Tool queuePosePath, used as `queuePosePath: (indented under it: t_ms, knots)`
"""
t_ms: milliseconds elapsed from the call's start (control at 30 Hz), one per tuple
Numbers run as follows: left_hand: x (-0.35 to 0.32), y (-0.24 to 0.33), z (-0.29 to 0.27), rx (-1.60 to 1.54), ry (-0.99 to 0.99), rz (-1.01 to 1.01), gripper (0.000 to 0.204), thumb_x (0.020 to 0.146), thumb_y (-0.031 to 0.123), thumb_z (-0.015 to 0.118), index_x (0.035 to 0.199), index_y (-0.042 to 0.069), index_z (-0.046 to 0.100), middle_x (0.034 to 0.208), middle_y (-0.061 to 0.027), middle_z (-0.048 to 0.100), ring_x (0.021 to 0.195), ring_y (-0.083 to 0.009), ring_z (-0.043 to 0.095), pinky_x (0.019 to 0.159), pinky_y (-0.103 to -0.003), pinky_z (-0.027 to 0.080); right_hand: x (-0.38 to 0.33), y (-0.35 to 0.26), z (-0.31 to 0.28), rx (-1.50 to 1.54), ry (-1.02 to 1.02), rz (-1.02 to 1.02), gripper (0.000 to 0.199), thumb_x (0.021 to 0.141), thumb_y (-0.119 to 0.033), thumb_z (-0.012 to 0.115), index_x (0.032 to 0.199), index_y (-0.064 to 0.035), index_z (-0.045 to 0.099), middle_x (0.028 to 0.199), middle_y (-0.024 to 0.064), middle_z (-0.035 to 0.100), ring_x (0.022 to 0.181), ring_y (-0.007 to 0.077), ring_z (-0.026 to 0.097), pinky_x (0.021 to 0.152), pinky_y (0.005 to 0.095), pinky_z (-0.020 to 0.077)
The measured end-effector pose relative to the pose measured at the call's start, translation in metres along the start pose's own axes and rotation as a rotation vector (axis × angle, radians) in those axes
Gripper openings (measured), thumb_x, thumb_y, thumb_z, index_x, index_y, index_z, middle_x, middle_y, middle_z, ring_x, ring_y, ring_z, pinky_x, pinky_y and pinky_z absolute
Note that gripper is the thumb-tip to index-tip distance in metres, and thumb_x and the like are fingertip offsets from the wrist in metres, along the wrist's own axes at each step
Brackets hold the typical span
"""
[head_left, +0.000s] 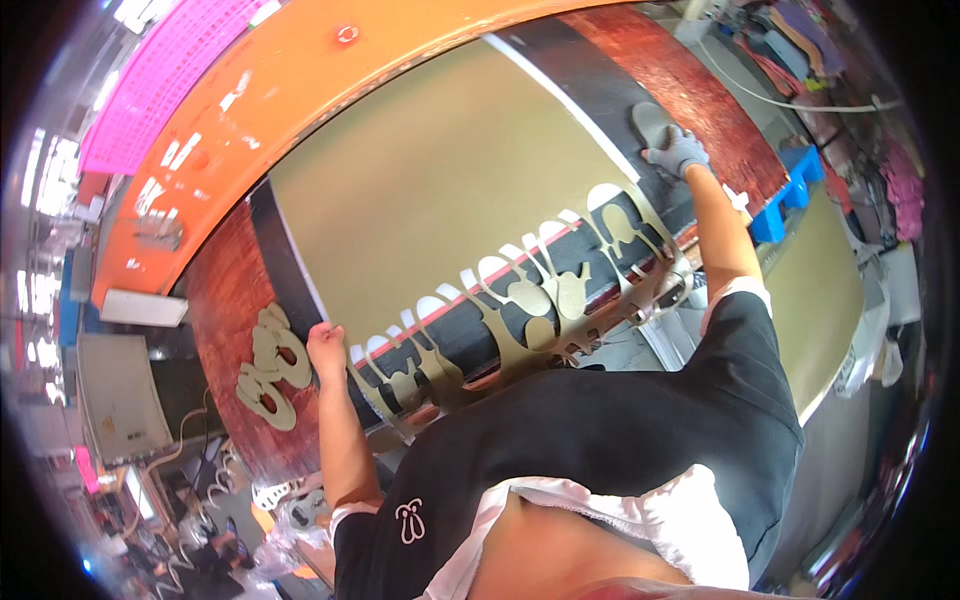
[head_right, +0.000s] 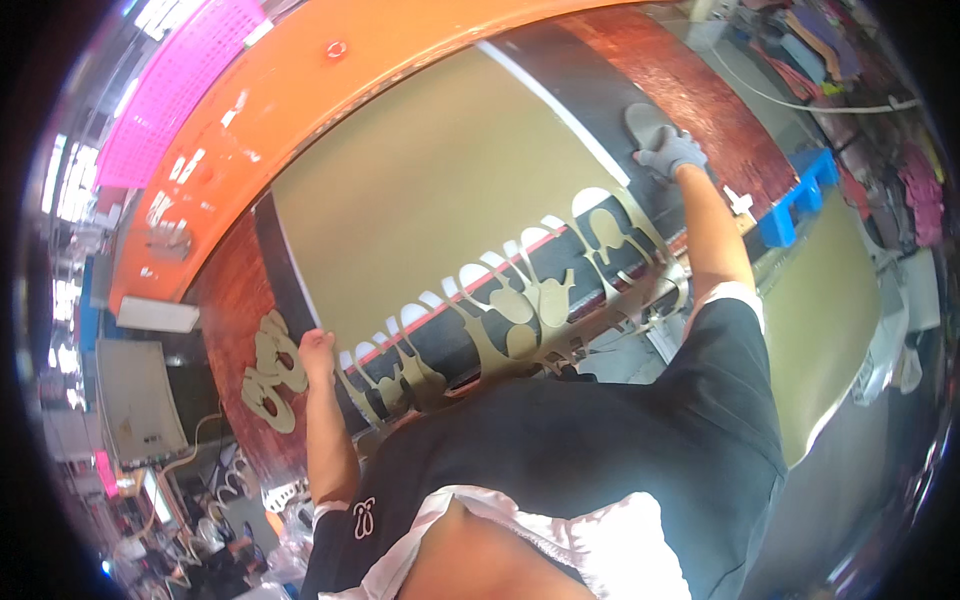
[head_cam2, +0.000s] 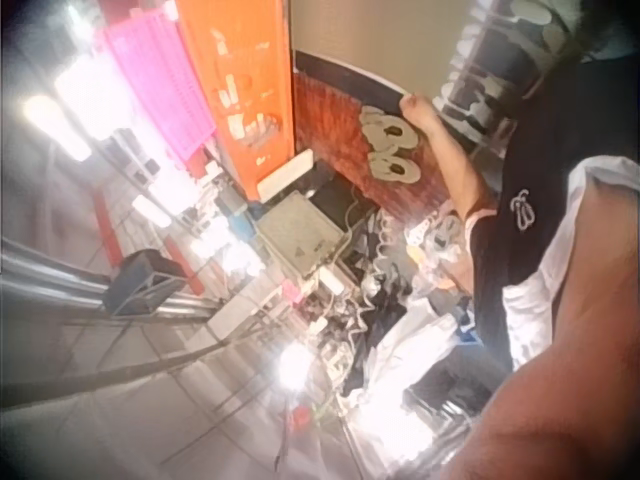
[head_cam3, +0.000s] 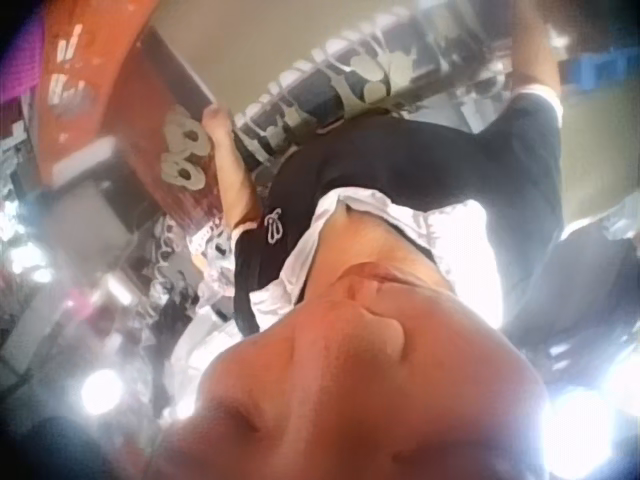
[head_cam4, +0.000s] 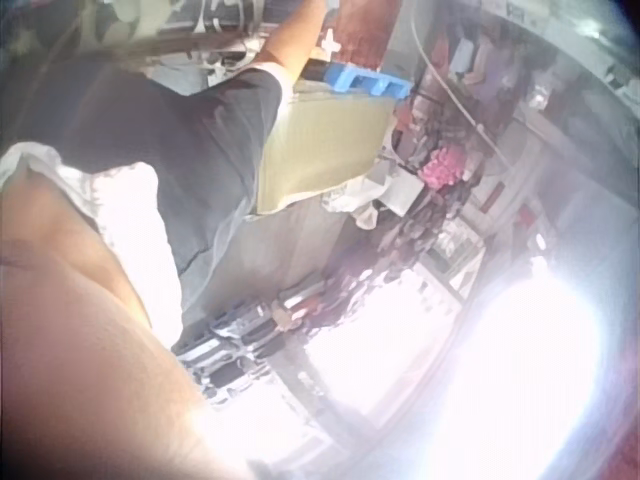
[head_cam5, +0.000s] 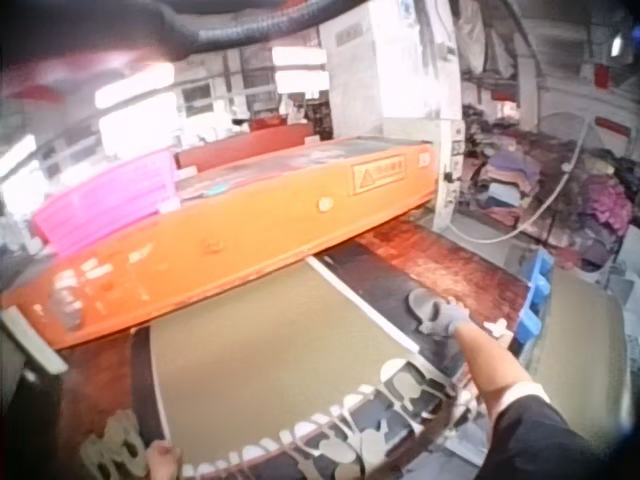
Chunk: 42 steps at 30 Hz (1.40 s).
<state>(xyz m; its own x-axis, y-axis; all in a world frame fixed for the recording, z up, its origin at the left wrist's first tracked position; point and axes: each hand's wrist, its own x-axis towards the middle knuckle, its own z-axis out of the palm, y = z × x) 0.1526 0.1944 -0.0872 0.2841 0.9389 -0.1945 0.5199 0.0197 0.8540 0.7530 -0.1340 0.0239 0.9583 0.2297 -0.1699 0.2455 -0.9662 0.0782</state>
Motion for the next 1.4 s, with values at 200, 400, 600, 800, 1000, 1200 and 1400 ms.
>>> queuePosePath:
  t_ms: [200, 400, 600, 800, 1000, 1200, 1400]
  knots:
    - [0.018, -0.011, -0.061, 0.642, 0.071, 0.1, 0.025, 0.083, 0.026, 0.059, 0.098, 0.006, 0.056, 0.082, -0.0199, 0.064, 0.083, -0.0383, 0.062, 0.071, -0.046, 0.048, -0.031, -0.063, -0.004, 0.038, -0.049, 0.036, 0.092, 0.06, -0.053, 0.07, 0.136, -0.0128, 0.037, 0.131, 0.0212, 0.047, 0.119, 0.0342, 0.049, 0.097, 0.0428, 0.0415]
    - [-0.03, -0.059, -0.151, 0.476, 0.184, 0.216, 0.033, 0.082, 0.022, 0.064, 0.109, 0.005, 0.055, 0.094, -0.0124, 0.055, 0.078, -0.0291, 0.057, 0.072, -0.038, 0.047, -0.134, -0.14, -0.011, 0.031, 0.093, -0.197, 0.089, 0.058, -0.038, 0.072, 0.137, -0.0187, 0.037, 0.125, 0.0179, 0.052, 0.114, 0.0343, 0.052, 0.095, 0.0414, 0.043]
    - [-0.068, -0.112, -0.205, 0.198, 0.271, 0.187, 0.029, 0.085, 0.02, 0.059, 0.111, 0.006, 0.056, 0.09, -0.0089, 0.056, 0.076, -0.0226, 0.058, 0.068, -0.034, 0.047, -0.293, -0.293, -0.037, 0.093, 0.508, -1.196, 0.085, 0.053, -0.029, 0.078, 0.13, -0.011, 0.044, 0.121, 0.0204, 0.049, 0.112, 0.0374, 0.048, 0.096, 0.0433, 0.0391]
    - [-0.072, -0.173, -0.307, 0.166, 0.334, 0.282, 0.023, 0.085, 0.019, 0.059, 0.105, 0.009, 0.059, 0.087, -0.0086, 0.057, 0.074, -0.0246, 0.06, 0.066, -0.036, 0.048, -0.531, -0.512, -0.029, -0.098, 0.295, -2.024, 0.076, 0.047, -0.029, 0.077, 0.118, -0.0163, 0.053, 0.115, 0.018, 0.051, 0.105, 0.0358, 0.05, 0.087, 0.0486, 0.0386]
    - [-0.055, -0.239, -0.391, 0.014, 0.326, 0.3, 0.018, 0.082, 0.013, 0.061, 0.099, 0.007, 0.06, 0.085, -0.0088, 0.058, 0.073, -0.0255, 0.061, 0.064, -0.035, 0.049, -0.672, -0.663, 0.038, -0.656, 0.425, -2.366, 0.05, 0.071, -0.028, 0.062, 0.121, -0.0216, 0.054, 0.121, 0.0106, 0.053, 0.113, 0.0297, 0.049, 0.1, 0.0447, 0.032]
    - [-0.032, -0.271, -0.426, -0.137, 0.297, 0.264, 0.017, 0.081, 0.007, 0.06, 0.098, 0.004, 0.059, 0.085, -0.0087, 0.058, 0.07, -0.0216, 0.059, 0.064, -0.032, 0.048, -0.674, -0.677, 0.092, -0.151, 0.396, -2.147, 0.059, 0.069, -0.024, 0.065, 0.124, -0.0099, 0.049, 0.125, 0.0182, 0.049, 0.119, 0.0338, 0.044, 0.1, 0.0469, 0.0339]
    - [0.071, -0.265, -0.429, -0.308, 0.205, 0.332, 0.028, 0.083, 0.007, 0.057, 0.11, 0.002, 0.055, 0.095, -0.0125, 0.057, 0.083, -0.0223, 0.057, 0.073, -0.033, 0.048, -0.692, -0.623, 0.148, 0.428, -0.054, -1.576, 0.086, 0.061, -0.038, 0.076, 0.128, 0.003, 0.04, 0.126, 0.0235, 0.044, 0.118, 0.0389, 0.042, 0.102, 0.0454, 0.0317]
